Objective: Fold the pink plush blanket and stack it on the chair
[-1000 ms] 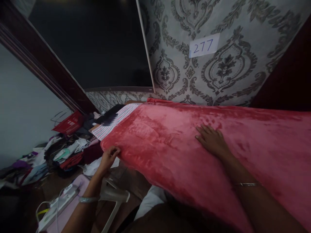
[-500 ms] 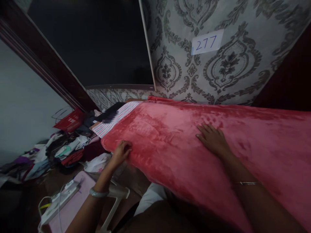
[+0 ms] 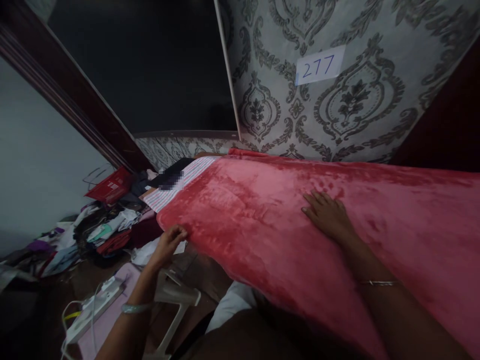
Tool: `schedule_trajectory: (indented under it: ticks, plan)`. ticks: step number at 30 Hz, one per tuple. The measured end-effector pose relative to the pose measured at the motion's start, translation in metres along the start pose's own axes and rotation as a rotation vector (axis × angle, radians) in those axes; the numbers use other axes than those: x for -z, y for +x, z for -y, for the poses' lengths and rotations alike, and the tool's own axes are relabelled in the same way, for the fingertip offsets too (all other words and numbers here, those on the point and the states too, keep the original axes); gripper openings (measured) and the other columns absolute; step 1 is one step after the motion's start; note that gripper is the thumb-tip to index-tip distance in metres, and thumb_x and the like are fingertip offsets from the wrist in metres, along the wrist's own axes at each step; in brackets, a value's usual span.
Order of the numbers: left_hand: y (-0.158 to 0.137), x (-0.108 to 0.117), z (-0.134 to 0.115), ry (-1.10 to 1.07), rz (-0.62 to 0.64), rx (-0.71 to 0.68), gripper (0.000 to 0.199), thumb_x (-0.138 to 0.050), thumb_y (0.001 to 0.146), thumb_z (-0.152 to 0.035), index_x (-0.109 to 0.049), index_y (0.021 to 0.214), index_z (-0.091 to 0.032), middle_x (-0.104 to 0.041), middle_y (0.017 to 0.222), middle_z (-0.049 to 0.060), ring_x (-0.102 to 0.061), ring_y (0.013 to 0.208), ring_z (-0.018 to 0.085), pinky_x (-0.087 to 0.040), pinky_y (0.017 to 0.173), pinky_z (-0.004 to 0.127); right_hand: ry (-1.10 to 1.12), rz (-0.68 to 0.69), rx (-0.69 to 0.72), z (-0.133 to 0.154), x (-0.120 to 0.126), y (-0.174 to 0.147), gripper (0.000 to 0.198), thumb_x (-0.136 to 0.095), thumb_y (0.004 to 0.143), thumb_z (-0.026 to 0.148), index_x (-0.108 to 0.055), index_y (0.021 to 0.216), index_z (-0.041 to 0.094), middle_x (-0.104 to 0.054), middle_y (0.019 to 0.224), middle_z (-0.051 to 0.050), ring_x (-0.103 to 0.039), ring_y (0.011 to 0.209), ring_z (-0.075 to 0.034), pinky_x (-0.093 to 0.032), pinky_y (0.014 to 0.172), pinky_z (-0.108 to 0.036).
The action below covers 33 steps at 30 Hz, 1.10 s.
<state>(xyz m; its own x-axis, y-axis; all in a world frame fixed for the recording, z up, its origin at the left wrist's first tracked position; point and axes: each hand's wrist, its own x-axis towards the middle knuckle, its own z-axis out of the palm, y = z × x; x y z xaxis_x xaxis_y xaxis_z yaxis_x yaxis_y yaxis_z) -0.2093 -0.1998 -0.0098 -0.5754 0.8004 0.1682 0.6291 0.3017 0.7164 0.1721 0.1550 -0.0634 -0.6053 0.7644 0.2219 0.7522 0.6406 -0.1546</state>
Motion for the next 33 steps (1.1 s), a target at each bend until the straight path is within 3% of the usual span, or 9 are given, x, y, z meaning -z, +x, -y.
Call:
schedule_trajectory:
  ticks: [3, 6, 8, 10, 13, 16, 20, 28, 33]
  plan:
    - [-0.006, 0.032, 0.008, 0.097, 0.096, 0.232, 0.038, -0.063, 0.073, -0.054, -0.059, 0.054, -0.021, -0.058, 0.051, 0.002, -0.052, 0.052, 0.018, -0.039, 0.055, 0.028, 0.001, 0.034, -0.017, 0.002, 0.003, 0.001, 0.063, -0.027, 0.096, 0.055, -0.046, 0.148, 0.026, -0.04, 0.158, -0.009, -0.036, 0.144, -0.034, -0.034, 0.112, -0.059]
    - [-0.008, 0.035, -0.004, 0.245, 0.043, 0.219, 0.04, -0.063, 0.075, -0.05, -0.058, 0.048, -0.021, -0.056, 0.049, 0.003, -0.05, 0.049, 0.017, -0.031, 0.052, 0.027, -0.011, 0.064, -0.028, 0.005, 0.01, 0.0, 0.063, -0.027, 0.097, 0.053, -0.045, 0.149, 0.023, -0.038, 0.159, -0.009, -0.033, 0.146, -0.034, -0.033, 0.113, -0.058]
    - [-0.012, 0.014, -0.02, 0.162, 0.18, 0.14, 0.037, -0.064, 0.076, -0.048, -0.061, 0.051, -0.021, -0.056, 0.049, 0.002, -0.049, 0.05, 0.016, -0.031, 0.051, 0.026, -0.02, 0.079, -0.03, 0.007, 0.014, -0.001, 0.063, -0.027, 0.097, 0.052, -0.044, 0.15, 0.022, -0.037, 0.159, -0.01, -0.033, 0.146, -0.034, -0.033, 0.114, -0.056]
    - [-0.021, -0.019, -0.034, -0.022, 0.443, 0.092, 0.033, -0.068, 0.073, -0.047, -0.063, 0.054, -0.02, -0.057, 0.05, 0.001, -0.048, 0.05, 0.014, -0.033, 0.051, 0.024, -0.024, 0.079, -0.027, 0.007, 0.015, -0.002, 0.063, -0.025, 0.098, 0.051, -0.044, 0.15, 0.021, -0.037, 0.159, -0.011, -0.033, 0.146, -0.033, -0.033, 0.114, -0.055]
    - [-0.042, -0.067, -0.043, -0.241, 0.673, 0.178, 0.03, -0.072, 0.071, -0.044, -0.063, 0.057, -0.019, -0.054, 0.048, -0.002, -0.043, 0.042, 0.009, -0.032, 0.046, 0.022, -0.026, 0.041, -0.014, 0.005, 0.013, -0.003, 0.063, -0.023, 0.099, 0.052, -0.045, 0.15, 0.022, -0.039, 0.158, -0.011, -0.034, 0.145, -0.033, -0.034, 0.112, -0.057]
    - [-0.061, -0.093, -0.038, -0.349, 0.659, 0.348, 0.026, -0.073, 0.071, -0.042, -0.068, 0.069, -0.017, -0.053, 0.046, -0.005, -0.039, 0.036, 0.007, -0.029, 0.041, 0.02, -0.02, 0.01, -0.007, 0.0, 0.009, -0.002, 0.063, -0.024, 0.098, 0.055, -0.047, 0.148, 0.026, -0.041, 0.157, -0.009, -0.037, 0.143, -0.033, -0.036, 0.11, -0.058]
    - [-0.077, -0.103, -0.036, -0.528, 0.679, 0.449, 0.038, -0.08, 0.065, -0.047, -0.073, 0.083, -0.015, -0.062, 0.052, -0.002, -0.045, 0.038, 0.007, -0.033, 0.042, 0.02, -0.01, 0.015, -0.003, -0.003, 0.007, -0.001, 0.062, -0.027, 0.098, 0.056, -0.047, 0.148, 0.026, -0.042, 0.157, -0.009, -0.037, 0.143, -0.034, -0.036, 0.109, -0.059]
    - [-0.087, -0.127, -0.052, -0.85, 0.486, 0.636, 0.048, -0.088, 0.051, -0.051, -0.07, 0.071, -0.011, -0.063, 0.055, 0.003, -0.049, 0.041, 0.007, -0.03, 0.041, 0.02, -0.006, 0.052, -0.02, 0.001, 0.014, -0.002, 0.062, -0.027, 0.099, 0.054, -0.045, 0.15, 0.025, -0.037, 0.159, -0.008, -0.033, 0.145, -0.035, -0.035, 0.111, -0.057]
    - [-0.092, -0.126, -0.05, -0.871, 0.528, 0.627, 0.041, -0.088, 0.053, -0.045, -0.066, 0.065, -0.013, -0.059, 0.054, 0.0, -0.047, 0.043, 0.006, -0.032, 0.044, 0.019, 0.007, 0.041, -0.007, 0.001, 0.014, -0.003, 0.063, -0.027, 0.098, 0.054, -0.046, 0.149, 0.022, -0.038, 0.159, -0.01, -0.035, 0.144, -0.036, -0.034, 0.112, -0.059]
